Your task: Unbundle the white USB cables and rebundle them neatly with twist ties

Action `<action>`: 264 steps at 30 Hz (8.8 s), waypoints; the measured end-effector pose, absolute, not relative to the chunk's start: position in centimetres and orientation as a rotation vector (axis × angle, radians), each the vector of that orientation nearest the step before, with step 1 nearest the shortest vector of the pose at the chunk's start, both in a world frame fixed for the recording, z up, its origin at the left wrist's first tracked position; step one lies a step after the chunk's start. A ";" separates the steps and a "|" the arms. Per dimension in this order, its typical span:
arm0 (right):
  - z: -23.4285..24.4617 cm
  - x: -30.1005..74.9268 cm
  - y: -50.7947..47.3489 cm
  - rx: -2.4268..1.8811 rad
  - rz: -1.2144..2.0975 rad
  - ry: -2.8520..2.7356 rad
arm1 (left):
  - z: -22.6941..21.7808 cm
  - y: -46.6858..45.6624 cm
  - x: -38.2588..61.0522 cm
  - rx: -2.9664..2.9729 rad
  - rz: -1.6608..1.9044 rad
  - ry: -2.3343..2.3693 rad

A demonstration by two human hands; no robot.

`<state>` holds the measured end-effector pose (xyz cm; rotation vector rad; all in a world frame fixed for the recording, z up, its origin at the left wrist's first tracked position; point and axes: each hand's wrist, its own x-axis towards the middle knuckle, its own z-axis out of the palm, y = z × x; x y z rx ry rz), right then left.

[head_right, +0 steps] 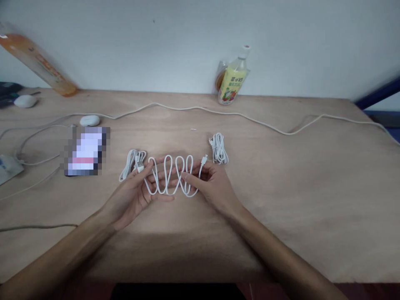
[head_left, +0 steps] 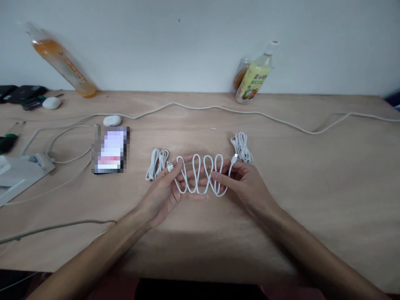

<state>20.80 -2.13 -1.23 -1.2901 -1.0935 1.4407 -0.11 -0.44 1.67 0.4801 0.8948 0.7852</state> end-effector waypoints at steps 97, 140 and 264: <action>-0.7 21.2 -2.2 -1.297 1.448 -1.097 | 1.5 0.1 -0.3 0.405 0.716 0.821; -0.7 20.9 -2.1 -1.250 1.475 -1.079 | 1.6 -0.1 -0.3 0.429 0.702 0.801; -0.6 20.7 -2.1 -1.231 1.434 -1.060 | 1.5 0.0 -0.4 0.482 0.743 0.835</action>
